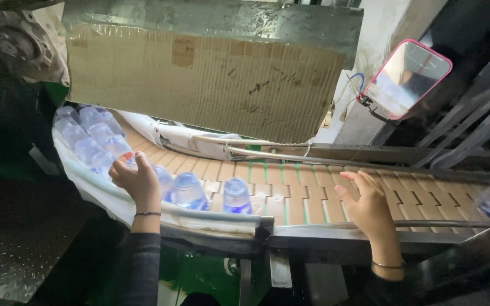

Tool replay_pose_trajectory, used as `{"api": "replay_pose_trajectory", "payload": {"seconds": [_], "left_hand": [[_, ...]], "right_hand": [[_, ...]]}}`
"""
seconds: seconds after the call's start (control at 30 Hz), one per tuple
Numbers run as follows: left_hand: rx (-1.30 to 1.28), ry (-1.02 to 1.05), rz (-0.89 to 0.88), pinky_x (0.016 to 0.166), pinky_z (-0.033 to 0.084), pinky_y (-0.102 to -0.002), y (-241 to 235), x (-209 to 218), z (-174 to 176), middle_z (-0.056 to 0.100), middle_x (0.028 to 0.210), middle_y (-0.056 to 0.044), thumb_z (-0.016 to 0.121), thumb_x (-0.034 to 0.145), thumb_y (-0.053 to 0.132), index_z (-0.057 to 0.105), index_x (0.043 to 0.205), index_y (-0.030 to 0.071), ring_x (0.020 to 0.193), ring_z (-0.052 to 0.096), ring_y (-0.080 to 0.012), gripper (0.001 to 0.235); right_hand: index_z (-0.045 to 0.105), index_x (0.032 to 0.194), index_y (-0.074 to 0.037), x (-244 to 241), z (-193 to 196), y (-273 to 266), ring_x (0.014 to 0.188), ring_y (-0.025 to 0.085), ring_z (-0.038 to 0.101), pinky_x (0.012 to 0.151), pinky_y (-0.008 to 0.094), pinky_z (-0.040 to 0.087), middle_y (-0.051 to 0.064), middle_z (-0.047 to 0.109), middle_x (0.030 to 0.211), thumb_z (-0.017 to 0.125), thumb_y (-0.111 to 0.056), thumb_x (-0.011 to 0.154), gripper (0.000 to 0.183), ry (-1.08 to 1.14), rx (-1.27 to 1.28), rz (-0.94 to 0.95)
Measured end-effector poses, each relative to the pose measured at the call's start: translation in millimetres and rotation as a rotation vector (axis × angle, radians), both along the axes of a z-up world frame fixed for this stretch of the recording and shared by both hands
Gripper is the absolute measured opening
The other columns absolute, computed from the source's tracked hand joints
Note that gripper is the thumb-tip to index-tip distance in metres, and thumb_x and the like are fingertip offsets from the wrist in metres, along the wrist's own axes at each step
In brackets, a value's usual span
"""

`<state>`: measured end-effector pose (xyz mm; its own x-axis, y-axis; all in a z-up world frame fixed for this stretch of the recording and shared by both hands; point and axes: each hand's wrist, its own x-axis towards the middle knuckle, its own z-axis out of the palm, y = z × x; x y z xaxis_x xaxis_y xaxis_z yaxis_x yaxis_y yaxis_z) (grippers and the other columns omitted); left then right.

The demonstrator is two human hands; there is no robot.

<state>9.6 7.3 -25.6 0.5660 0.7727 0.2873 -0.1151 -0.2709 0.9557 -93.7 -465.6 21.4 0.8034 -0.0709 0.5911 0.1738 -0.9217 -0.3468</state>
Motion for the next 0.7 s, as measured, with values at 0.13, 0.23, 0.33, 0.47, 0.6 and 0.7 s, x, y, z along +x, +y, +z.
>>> {"api": "replay_pose_trajectory", "payload": {"seconds": [0.13,0.23,0.33,0.47,0.6,0.7], "left_hand": [[0.008,-0.015,0.004,0.113,0.026,-0.053,1,1,-2,0.033,0.141,-0.024,0.055,0.102,0.033,0.049,0.120,0.008,0.133,0.028,-0.0404,0.031],[0.003,-0.029,0.003,0.116,0.022,-0.056,7,8,-12,0.031,0.144,-0.025,0.056,0.102,0.034,0.049,0.121,0.009,0.138,0.024,-0.0431,0.032],[0.006,-0.066,0.027,0.116,0.022,-0.055,14,20,-25,0.033,0.142,-0.026,0.059,0.100,0.033,0.051,0.118,0.011,0.139,0.024,-0.0440,0.029],[0.084,-0.064,0.042,0.115,0.021,-0.059,21,31,-40,0.035,0.141,-0.029,0.061,0.101,0.028,0.052,0.117,0.009,0.138,0.024,-0.0493,0.026],[0.063,-0.075,0.016,0.114,0.022,-0.060,20,24,-33,0.027,0.145,-0.031,0.059,0.105,0.026,0.049,0.122,0.006,0.140,0.017,-0.0492,0.027],[0.040,-0.064,0.033,0.113,0.024,-0.056,17,25,-32,0.031,0.143,-0.029,0.062,0.105,0.027,0.051,0.119,0.009,0.139,0.021,-0.0463,0.025]], "right_hand": [[0.074,0.122,-0.016,0,1,-2,0.128,0.036,0.062,0.113,0.049,0.043,0.014,0.075,0.116,0.069,-0.038,0.098,0.033,-0.033,0.023,0.031],[0.073,0.123,-0.014,-3,5,0,0.131,0.035,0.059,0.115,0.049,0.040,0.014,0.075,0.115,0.058,-0.046,0.105,0.041,-0.022,0.122,0.050],[0.074,0.120,-0.014,3,2,-3,0.131,0.034,0.059,0.117,0.049,0.037,0.013,0.075,0.114,0.048,-0.055,0.106,0.051,-0.063,0.154,0.052],[0.074,0.115,-0.017,8,-4,-13,0.134,0.033,0.055,0.123,0.058,0.019,0.007,0.074,0.115,0.035,-0.053,0.110,0.053,-0.188,0.174,0.001],[0.073,0.108,-0.019,-1,-2,-8,0.141,0.031,0.048,0.120,0.067,-0.001,0.003,0.070,0.121,0.035,-0.051,0.116,0.050,-0.328,0.123,-0.161],[0.070,0.107,-0.029,8,-18,-28,0.145,0.020,0.046,0.122,0.053,-0.013,-0.007,0.068,0.124,0.034,-0.052,0.118,0.044,-0.331,0.026,-0.216]]}}
